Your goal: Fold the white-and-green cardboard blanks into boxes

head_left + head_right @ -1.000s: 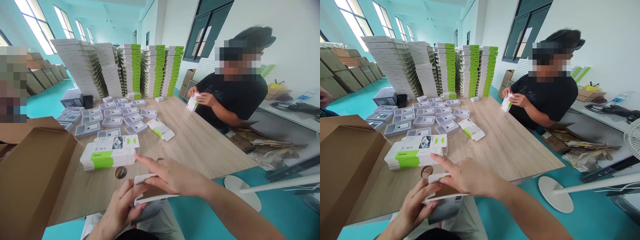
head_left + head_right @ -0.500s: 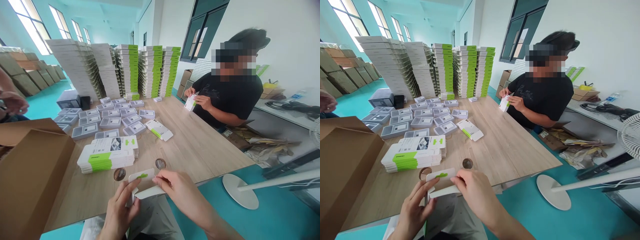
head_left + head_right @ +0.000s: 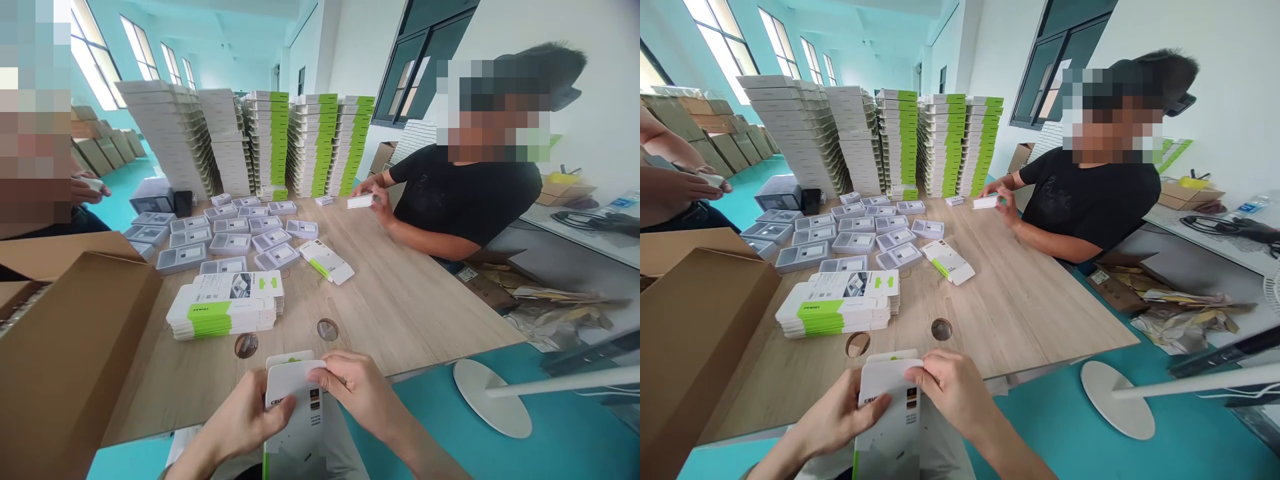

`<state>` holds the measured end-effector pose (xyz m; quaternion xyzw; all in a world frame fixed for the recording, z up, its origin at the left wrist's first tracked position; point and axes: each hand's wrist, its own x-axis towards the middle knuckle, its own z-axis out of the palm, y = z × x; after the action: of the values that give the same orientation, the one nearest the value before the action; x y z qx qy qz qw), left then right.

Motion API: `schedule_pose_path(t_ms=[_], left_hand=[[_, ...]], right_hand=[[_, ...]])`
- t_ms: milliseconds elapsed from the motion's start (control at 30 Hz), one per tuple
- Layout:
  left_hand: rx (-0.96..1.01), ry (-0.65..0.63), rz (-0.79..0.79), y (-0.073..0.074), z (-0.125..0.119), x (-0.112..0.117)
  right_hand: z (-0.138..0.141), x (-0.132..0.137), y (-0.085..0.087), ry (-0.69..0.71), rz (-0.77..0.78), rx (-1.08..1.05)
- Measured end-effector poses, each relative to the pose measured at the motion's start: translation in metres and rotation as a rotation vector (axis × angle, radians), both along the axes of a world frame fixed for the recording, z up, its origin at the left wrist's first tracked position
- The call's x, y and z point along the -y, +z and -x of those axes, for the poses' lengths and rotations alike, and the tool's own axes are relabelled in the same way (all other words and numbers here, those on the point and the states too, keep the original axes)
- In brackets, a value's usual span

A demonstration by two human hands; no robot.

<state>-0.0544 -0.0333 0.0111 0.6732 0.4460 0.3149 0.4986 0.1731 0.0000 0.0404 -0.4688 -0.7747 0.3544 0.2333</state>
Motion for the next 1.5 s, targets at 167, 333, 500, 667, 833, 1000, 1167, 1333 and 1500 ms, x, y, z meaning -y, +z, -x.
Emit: schedule_pose_path(t_ms=[167,333,500,667,833,1000,1167,1333,1500], left_hand=[[-0.107,0.026,-0.075,0.01,0.003,-0.003],[-0.131,0.039,-0.17,0.002,0.004,0.004],[-0.059,0.046,-0.134,-0.005,-0.003,0.012],[0.171,0.227,0.103,-0.013,-0.016,0.019],[0.32,0.452,0.218,-0.018,-0.026,0.026],[0.424,0.545,0.186,-0.027,-0.027,0.033],[0.46,0.579,0.179,-0.035,-0.024,0.032],[0.506,0.745,0.167,-0.032,-0.028,0.03],[0.508,0.777,0.145,-0.025,-0.027,0.029]], right_hand=[[-0.003,0.003,-0.009,0.054,-0.113,-0.16],[-0.004,0.003,-0.007,0.026,-0.08,-0.192],[0.013,0.012,-0.024,-0.265,0.4,-0.48],[0.04,0.025,-0.048,-0.528,0.489,-0.739],[0.059,0.031,-0.055,-0.567,0.287,-0.684],[0.061,0.029,-0.047,-0.463,-0.089,-0.522],[0.067,0.032,-0.053,-0.502,-0.21,-0.494],[0.074,0.034,-0.071,-0.57,-0.389,-0.567],[0.064,0.024,-0.07,-0.461,-0.589,-0.547]])
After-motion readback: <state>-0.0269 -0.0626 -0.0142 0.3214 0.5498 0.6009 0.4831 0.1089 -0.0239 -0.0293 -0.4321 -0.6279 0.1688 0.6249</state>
